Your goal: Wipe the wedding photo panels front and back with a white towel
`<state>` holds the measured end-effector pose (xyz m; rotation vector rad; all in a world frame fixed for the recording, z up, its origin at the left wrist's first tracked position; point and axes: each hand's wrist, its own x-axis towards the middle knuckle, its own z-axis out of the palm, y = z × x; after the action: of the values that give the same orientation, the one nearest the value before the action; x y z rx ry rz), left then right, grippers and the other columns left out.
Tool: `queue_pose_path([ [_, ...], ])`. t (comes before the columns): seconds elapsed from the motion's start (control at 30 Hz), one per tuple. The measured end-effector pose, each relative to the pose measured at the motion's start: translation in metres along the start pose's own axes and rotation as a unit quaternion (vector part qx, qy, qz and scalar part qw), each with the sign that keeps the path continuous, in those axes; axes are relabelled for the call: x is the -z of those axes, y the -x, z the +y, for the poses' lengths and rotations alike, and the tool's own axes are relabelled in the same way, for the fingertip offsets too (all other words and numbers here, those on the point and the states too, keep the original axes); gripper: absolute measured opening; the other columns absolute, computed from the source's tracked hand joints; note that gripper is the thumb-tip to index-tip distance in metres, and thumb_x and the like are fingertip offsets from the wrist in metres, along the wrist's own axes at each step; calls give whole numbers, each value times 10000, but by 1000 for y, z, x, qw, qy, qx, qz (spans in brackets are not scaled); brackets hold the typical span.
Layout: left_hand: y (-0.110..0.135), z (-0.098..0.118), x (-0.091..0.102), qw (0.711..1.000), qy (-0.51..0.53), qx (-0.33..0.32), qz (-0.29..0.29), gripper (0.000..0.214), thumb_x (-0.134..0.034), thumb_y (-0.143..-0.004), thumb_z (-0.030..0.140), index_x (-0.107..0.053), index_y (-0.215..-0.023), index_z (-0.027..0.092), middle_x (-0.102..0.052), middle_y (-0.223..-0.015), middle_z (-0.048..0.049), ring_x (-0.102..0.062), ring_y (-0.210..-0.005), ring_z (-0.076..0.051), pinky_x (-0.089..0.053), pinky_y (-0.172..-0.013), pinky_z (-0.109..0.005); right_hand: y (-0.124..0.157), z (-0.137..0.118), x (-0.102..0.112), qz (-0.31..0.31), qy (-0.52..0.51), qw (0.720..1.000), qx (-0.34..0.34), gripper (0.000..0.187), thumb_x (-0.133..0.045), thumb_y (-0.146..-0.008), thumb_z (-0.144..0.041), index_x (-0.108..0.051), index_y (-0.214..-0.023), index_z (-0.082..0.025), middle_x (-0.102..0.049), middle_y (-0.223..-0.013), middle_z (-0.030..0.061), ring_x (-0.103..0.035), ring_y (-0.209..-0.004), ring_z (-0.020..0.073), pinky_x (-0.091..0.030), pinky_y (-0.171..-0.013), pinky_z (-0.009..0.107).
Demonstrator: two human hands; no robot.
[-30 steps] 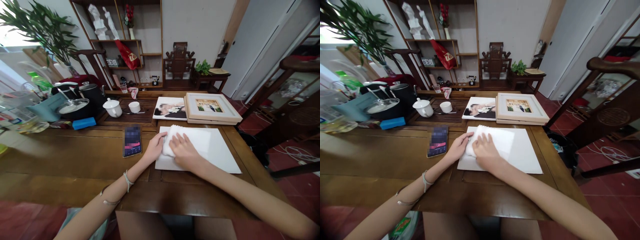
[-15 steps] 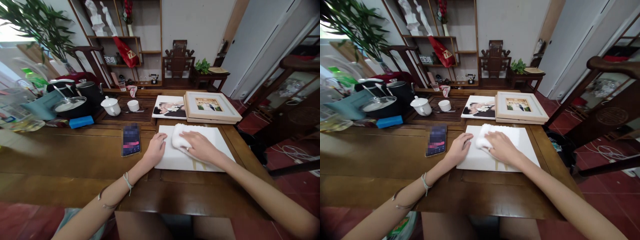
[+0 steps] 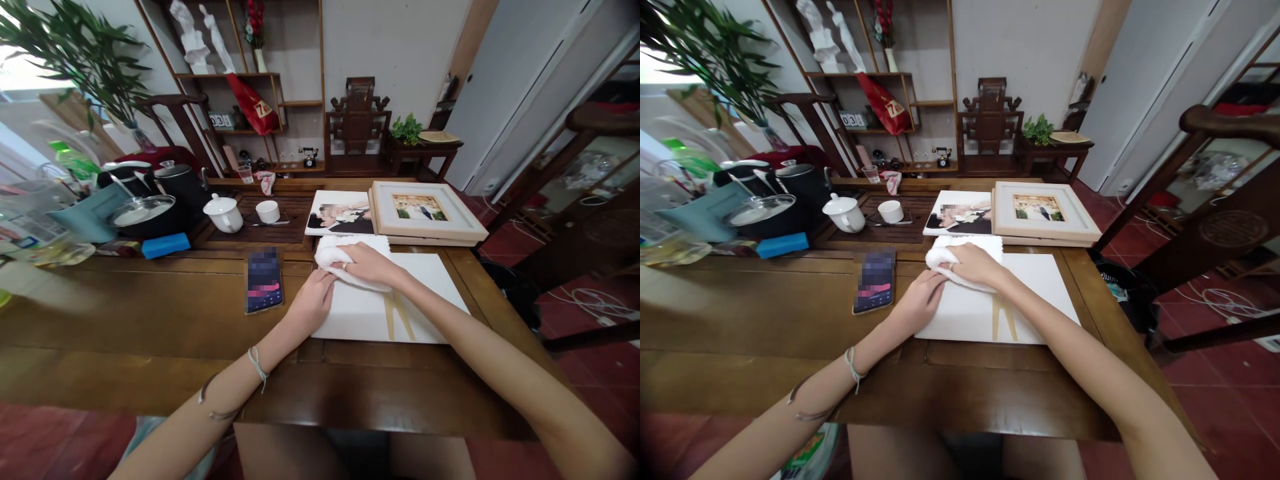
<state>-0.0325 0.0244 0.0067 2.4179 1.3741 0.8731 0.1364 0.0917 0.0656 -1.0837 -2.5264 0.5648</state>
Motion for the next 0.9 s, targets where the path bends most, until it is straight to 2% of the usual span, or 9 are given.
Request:
queue_pose_path([
  [0.23, 1, -1, -2, 999, -29, 15, -13, 309, -413, -905, 89, -614, -1140, 101, -628, -1195, -152, -549, -1169, -267, -442, -1035, -450, 67, 50, 37, 41, 9, 996, -78, 246, -476, -853, -240, -688, -968, -191, -724, -1004, 59, -648, -859, 262, -478, -770, 354],
  [0.3, 1, 1, -1, 999, -41, 11, -14, 307, -407, -905, 87, -610, -1135, 104, -627, -1186, -150, -552, -1155, -268, -451, -1024, -448, 90, 62, 39, 61, 19, 993, -96, 282, -480, -854, -268, -683, -1032, -189, -711, -1076, 75, -642, -960, 297, -481, -845, 408],
  [0.37, 1, 2, 0, 998, -55, 5, -14, 303, -403, -902, 84, -606, -1125, 110, -624, -1170, -150, -557, -1133, -272, -463, -1003, -451, 115, 67, 34, 73, 41, 993, -83, 363, -495, -835, -255, -643, -1161, -192, -653, -1226, 90, -578, -1135, 316, -420, -981, 475],
  [0.47, 1, 4, 1, 998, -67, -3, -13, 300, -397, -900, 79, -599, -1118, 120, -618, -1146, -148, -561, -1102, -273, -476, -975, -452, 155, 56, 22, 66, 85, 994, -14, 597, -502, -778, -156, -479, -1372, -208, -522, -1398, 82, -445, -1305, 273, -263, -1121, 520],
  [0.53, 1, 4, 0, 998, -64, -3, -8, 299, -396, -902, 81, -598, -1117, 122, -612, -1140, -146, -559, -1100, -271, -475, -975, -451, 181, 40, 16, 51, 100, 993, 22, 724, -478, -726, -85, -395, -1431, -233, -489, -1428, 60, -404, -1339, 244, -230, -1140, 530],
  [0.63, 1, 3, -2, 999, -43, -4, -1, 315, -396, -903, 85, -594, -1144, 122, -598, -1185, -148, -540, -1151, -266, -451, -1017, -459, 210, 15, 14, 17, 96, 994, 52, 860, -431, -627, -17, -355, -1451, -251, -447, -1461, 40, -366, -1364, 225, -223, -1149, 527],
  [0.7, 2, 1, -4, 999, -33, -7, 0, 337, -392, -903, 86, -582, -1181, 116, -573, -1257, -157, -514, -1207, -267, -423, -1053, -471, 217, 9, 14, 2, 89, 994, 59, 872, -422, -611, -6, -361, -1445, -254, -452, -1458, 36, -369, -1362, 218, -237, -1146, 521],
  [0.77, 2, -1, -5, 999, -33, -10, -1, 353, -389, -905, 90, -569, -1208, 110, -545, -1318, -165, -491, -1248, -271, -406, -1072, -484, 214, 15, 15, 11, 84, 995, 52, 788, -451, -670, -27, -390, -1424, -248, -478, -1438, 50, -395, -1346, 221, -266, -1134, 520],
  [0.9, 2, -3, -5, 999, -46, -19, -11, 358, -384, -906, 90, -563, -1216, 99, -547, -1326, -175, -495, -1247, -274, -405, -1071, -499, 181, 44, 14, 61, 99, 993, 23, 566, -553, -818, -209, -457, -1376, -214, -527, -1389, 103, -453, -1303, 258, -295, -1109, 545],
])
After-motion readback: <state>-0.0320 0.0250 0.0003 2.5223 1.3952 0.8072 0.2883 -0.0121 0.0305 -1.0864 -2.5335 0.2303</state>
